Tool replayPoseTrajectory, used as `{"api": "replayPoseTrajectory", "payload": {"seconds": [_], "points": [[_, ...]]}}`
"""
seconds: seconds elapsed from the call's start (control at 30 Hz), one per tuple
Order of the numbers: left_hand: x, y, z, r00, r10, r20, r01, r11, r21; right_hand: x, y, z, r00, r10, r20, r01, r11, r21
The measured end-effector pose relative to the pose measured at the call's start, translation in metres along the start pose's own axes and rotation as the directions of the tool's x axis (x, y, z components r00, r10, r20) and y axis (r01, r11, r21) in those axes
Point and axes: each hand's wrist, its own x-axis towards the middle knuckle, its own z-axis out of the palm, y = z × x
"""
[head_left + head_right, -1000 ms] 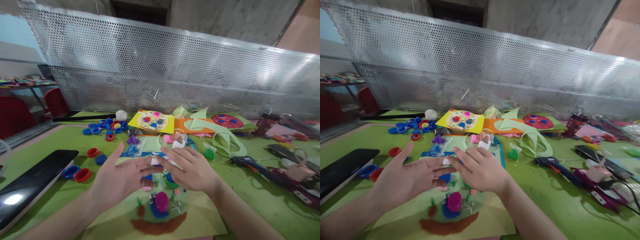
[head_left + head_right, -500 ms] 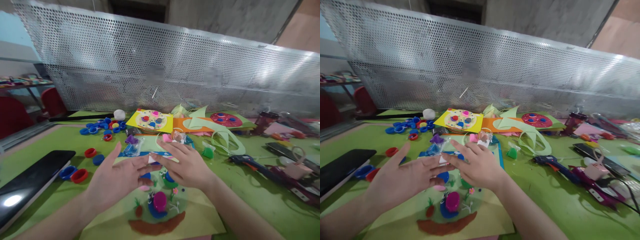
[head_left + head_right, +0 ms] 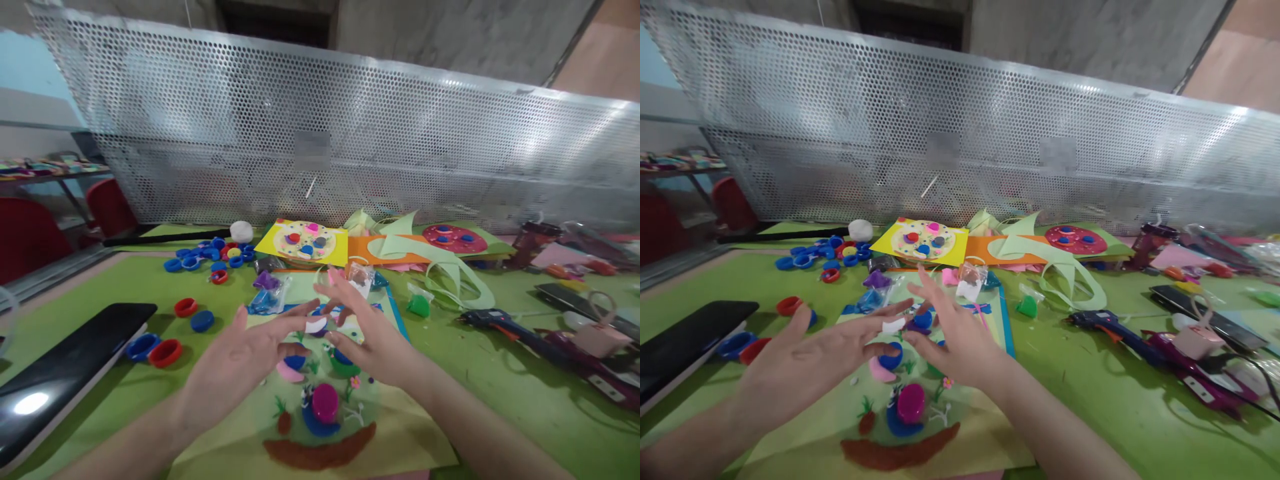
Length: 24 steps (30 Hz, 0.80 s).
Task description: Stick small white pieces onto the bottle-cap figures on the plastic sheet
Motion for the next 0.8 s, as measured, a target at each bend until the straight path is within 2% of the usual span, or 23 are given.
{"api": "replayPoseTrajectory", "payload": {"seconds": [0.1, 0.2, 0.3, 0.37, 0.43, 0.5, 0.6, 0.67, 0.73, 0.8], "points": [[-0.002, -0.004, 0.002, 0.998, -0.056, -0.011, 0.057, 0.995, 0.077, 0.001, -0.007, 0.001, 0.996, 0.092, 0.011, -0.092, 0.977, 0.19], [0.0, -0.004, 0.007, 0.996, -0.009, -0.083, 0.03, 0.969, 0.246, 0.004, -0.013, 0.005, 0.978, 0.206, 0.025, -0.201, 0.907, 0.371], [0.001, -0.003, 0.008, 0.994, -0.004, -0.113, 0.051, 0.908, 0.415, 0.004, -0.015, 0.011, 0.934, 0.343, 0.101, -0.332, 0.726, 0.602], [-0.002, -0.004, 0.005, 0.994, -0.046, -0.104, 0.088, 0.886, 0.456, 0.003, -0.016, 0.014, 0.902, 0.403, 0.157, -0.393, 0.612, 0.686], [-0.004, -0.005, -0.002, 0.992, -0.074, -0.098, 0.114, 0.856, 0.505, 0.002, -0.016, 0.014, 0.869, 0.449, 0.207, -0.45, 0.546, 0.706], [-0.006, -0.008, -0.009, 0.993, -0.055, -0.103, 0.106, 0.792, 0.601, 0.003, -0.017, 0.011, 0.845, 0.474, 0.246, -0.49, 0.508, 0.708], [-0.004, -0.014, -0.019, 0.995, 0.024, -0.094, 0.054, 0.669, 0.742, 0.005, -0.019, 0.007, 0.832, 0.483, 0.274, -0.506, 0.457, 0.731], [-0.003, -0.018, -0.021, 0.994, 0.09, -0.057, -0.014, 0.64, 0.769, 0.006, -0.018, 0.006, 0.827, 0.484, 0.287, -0.514, 0.442, 0.736], [-0.003, -0.019, -0.019, 0.982, 0.191, -0.01, -0.11, 0.604, 0.789, 0.007, -0.018, 0.007, 0.816, 0.494, 0.299, -0.527, 0.425, 0.736], [-0.004, -0.016, -0.012, 0.964, 0.266, -0.001, -0.136, 0.499, 0.856, 0.008, -0.017, 0.008, 0.814, 0.503, 0.292, -0.523, 0.413, 0.746]]}}
